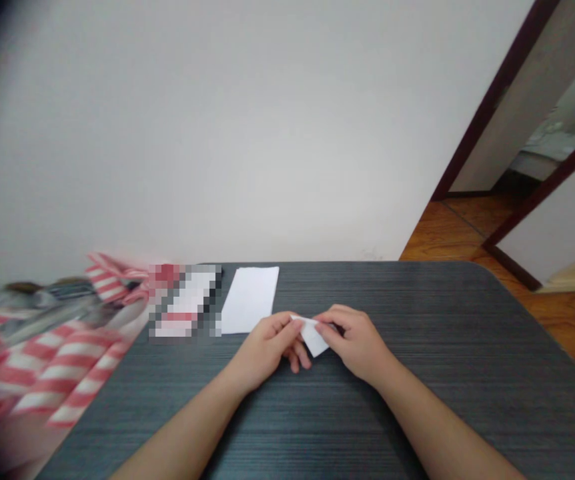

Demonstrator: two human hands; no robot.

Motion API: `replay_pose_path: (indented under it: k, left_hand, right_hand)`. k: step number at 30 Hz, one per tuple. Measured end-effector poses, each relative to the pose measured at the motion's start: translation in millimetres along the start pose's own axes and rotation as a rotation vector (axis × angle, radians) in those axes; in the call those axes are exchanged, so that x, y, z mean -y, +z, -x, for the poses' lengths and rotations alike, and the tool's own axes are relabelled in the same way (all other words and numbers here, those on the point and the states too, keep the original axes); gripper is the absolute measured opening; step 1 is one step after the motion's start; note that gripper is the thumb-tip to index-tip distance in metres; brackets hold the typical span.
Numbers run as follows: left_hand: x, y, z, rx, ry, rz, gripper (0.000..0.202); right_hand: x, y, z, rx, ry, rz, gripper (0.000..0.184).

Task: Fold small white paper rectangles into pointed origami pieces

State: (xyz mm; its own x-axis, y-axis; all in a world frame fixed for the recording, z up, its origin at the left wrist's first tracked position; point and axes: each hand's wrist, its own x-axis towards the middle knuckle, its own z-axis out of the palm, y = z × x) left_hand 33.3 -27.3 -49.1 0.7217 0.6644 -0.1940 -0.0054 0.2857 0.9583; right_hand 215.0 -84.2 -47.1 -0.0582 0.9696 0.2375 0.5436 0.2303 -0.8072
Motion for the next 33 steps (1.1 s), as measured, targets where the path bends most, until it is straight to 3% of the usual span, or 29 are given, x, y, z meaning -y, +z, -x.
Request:
replay_pose_path:
  k: [18, 33]
  left_hand:
    - [6.6, -4.1, -1.8, -0.015, -0.029, 0.034, 0.034]
    - [4.0, -3.2, 0.5, -0.039, 0.024, -0.031, 0.034]
  right_hand:
    - [1.3, 0.3, -0.1, 0.001, -0.018, -0.012, 0.021]
    - [0.4, 1.2, 0.3, -0.001, 0.108, -0.144, 0.024]
